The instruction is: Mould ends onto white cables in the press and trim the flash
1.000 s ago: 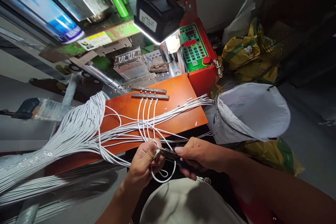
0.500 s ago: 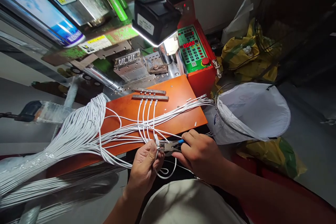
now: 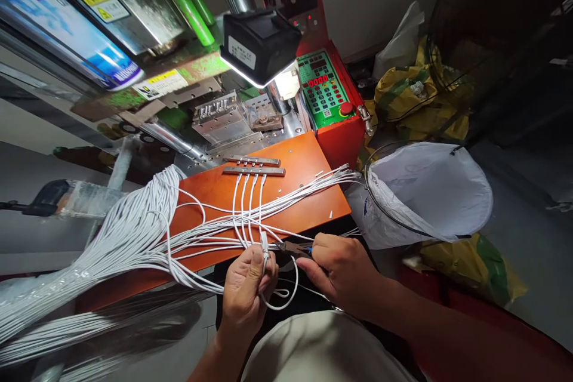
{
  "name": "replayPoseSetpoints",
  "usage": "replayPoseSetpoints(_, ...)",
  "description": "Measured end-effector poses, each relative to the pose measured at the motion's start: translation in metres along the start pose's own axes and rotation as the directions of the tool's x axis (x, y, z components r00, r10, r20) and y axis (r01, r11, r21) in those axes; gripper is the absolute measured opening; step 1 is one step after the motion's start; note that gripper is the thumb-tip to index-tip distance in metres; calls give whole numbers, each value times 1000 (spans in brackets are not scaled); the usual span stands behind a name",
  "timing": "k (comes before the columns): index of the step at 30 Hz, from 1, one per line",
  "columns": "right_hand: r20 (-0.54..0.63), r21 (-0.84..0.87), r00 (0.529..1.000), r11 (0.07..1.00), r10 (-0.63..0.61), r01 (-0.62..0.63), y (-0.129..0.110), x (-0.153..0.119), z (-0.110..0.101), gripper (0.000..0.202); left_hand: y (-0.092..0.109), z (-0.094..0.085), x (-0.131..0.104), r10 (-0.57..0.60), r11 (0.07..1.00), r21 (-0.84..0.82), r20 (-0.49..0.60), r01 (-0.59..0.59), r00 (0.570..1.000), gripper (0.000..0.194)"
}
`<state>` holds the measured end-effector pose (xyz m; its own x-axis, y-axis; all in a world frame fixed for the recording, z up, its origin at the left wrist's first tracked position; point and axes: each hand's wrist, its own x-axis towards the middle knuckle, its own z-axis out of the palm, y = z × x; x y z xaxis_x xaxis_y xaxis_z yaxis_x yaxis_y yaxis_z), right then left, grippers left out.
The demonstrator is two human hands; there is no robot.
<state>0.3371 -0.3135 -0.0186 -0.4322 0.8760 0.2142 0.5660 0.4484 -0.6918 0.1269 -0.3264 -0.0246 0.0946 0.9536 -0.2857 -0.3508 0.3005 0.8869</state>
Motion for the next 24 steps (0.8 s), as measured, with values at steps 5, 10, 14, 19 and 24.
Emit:
replayPoseSetpoints(5, -42, -42, 997, 996, 72, -73, -17, -5, 11, 52, -10, 2, 3, 215, 966, 165, -82, -199, 973, 44)
replayPoseSetpoints(10, -131, -99, 987, 989, 93, -106, -27, -3, 28, 50, -20, 6, 8, 368, 917, 234, -178, -324, 913, 45)
replayPoseSetpoints(14, -156, -130, 986, 988, 61, -82, -27, -1, 32, 49, -19, 6, 10, 341, 927, 236, -216, -290, 915, 46)
replayPoseSetpoints(19, -212, -272, 977, 962, -19, -40, -24, 2, 27, 45, -12, 9, 10, 226, 970, 124, -165, -208, 960, 47)
replayPoseSetpoints(24, -167, -237, 986, 971, -28, -13, -19, 6, 18, 48, -4, 10, 12, 109, 994, 13, -134, -108, 985, 51)
